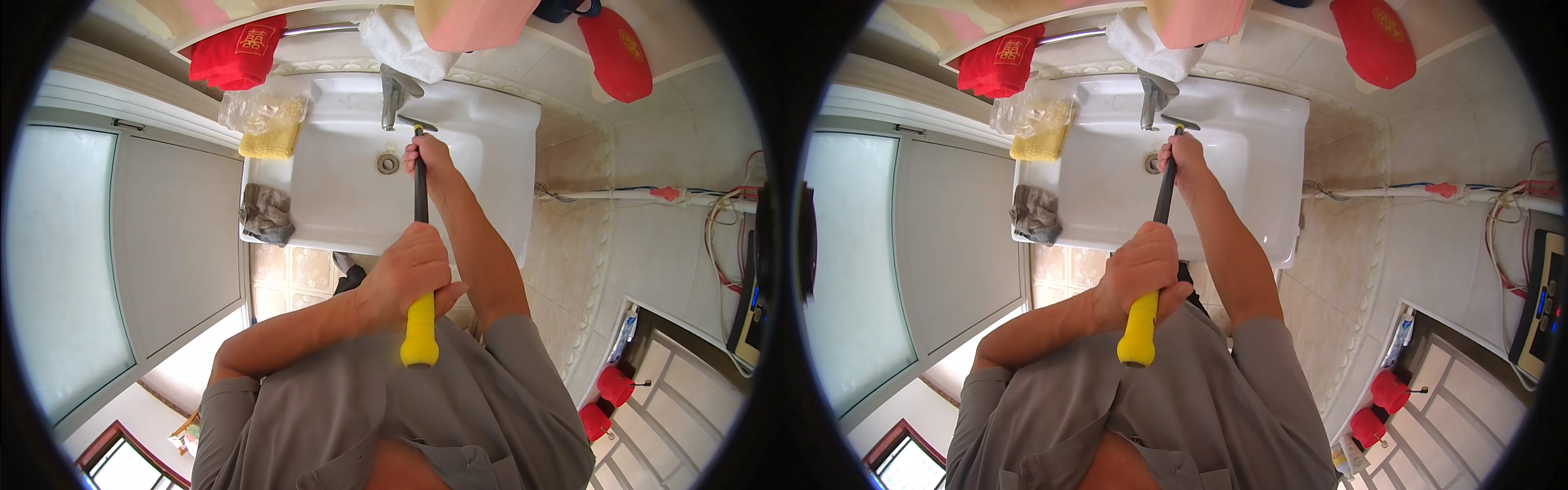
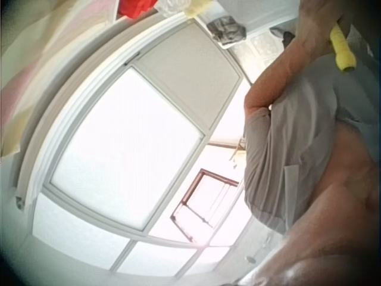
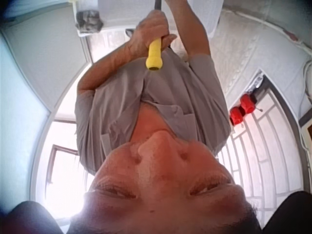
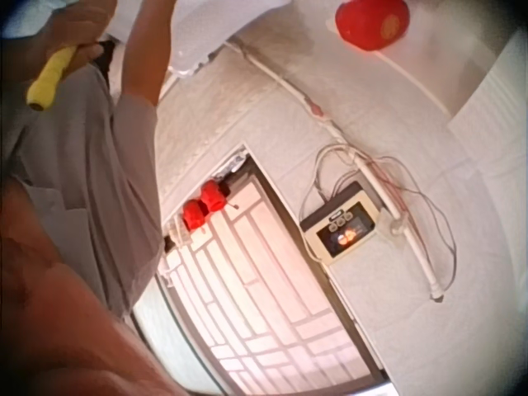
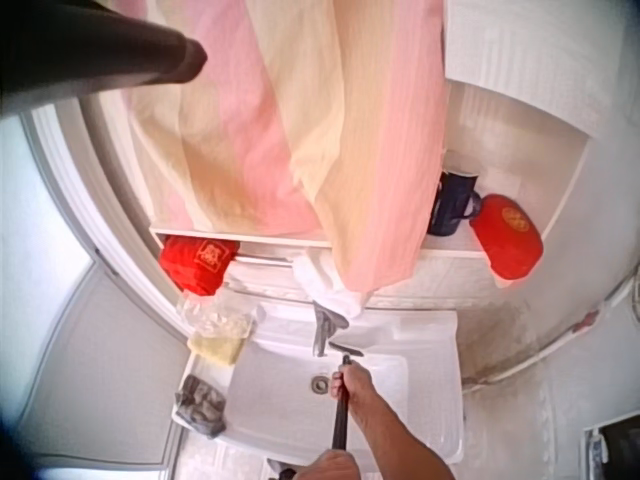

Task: The person wipes tiled walls with a rag, rinses the rag in a bucket, and then uses a long-handled scraper and a small brush to clean around a sink and faucet.

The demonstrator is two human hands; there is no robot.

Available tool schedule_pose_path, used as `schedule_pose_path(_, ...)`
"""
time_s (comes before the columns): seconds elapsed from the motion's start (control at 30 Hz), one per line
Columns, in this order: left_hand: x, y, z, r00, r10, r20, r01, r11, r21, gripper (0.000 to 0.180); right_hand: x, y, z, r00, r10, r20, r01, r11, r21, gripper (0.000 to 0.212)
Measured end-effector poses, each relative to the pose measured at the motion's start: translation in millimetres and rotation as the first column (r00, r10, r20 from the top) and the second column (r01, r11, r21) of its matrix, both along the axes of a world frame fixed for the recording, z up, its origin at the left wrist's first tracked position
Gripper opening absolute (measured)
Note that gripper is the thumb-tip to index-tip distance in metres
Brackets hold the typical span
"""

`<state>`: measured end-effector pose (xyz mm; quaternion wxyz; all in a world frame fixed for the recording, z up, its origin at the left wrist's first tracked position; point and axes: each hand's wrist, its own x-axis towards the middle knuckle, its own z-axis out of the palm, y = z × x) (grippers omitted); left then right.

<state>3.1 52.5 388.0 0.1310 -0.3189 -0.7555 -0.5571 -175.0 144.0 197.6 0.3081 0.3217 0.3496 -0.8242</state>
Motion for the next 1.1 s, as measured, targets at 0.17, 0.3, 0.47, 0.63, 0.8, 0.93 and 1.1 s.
schedule_pose_path(0.17,-1.1,-2.1,-2.7,1.000,-0.011,-0.006,0.011,1.000,-0.009,0.026,0.5,-5.6,8.3,0.999,0.009,-0.041,-0.008,1.000,0.029,0.008)
schedule_pose_path(0.3,-1.2,-6.3,-0.4,1.000,-0.016,0.014,0.016,1.000,0.012,0.027,3.0,-6.0,11.7,0.999,0.005,-0.032,-0.002,0.996,0.088,0.008)
schedule_pose_path(0.47,-3.2,-9.3,-1.8,1.000,0.009,0.027,-0.009,0.999,0.031,0.028,-4.1,-8.3,8.4,1.000,0.001,0.026,-0.003,0.998,0.060,0.009)
schedule_pose_path(0.63,-7.0,-5.1,-7.9,0.999,-0.033,0.000,0.033,0.999,0.041,0.028,-14.7,5.1,4.3,0.999,-0.031,-0.029,0.033,0.995,0.089,0.012)
schedule_pose_path(0.8,-6.6,-1.6,-11.8,0.999,-0.046,-0.012,0.046,0.999,0.020,0.028,-12.4,5.0,8.7,0.998,0.047,-0.047,-0.040,0.989,0.145,0.011)
schedule_pose_path(0.93,-9.0,4.5,-12.1,0.999,-0.038,0.001,0.038,0.999,0.008,0.026,-19.6,6.3,11.9,0.995,0.050,-0.082,-0.039,0.989,0.140,0.011)
schedule_pose_path(1.1,-14.4,9.5,-17.9,0.999,-0.001,-0.048,-0.001,0.999,-0.040,0.028,-27.1,5.4,11.1,0.992,0.082,-0.097,-0.066,0.985,0.161,0.009)
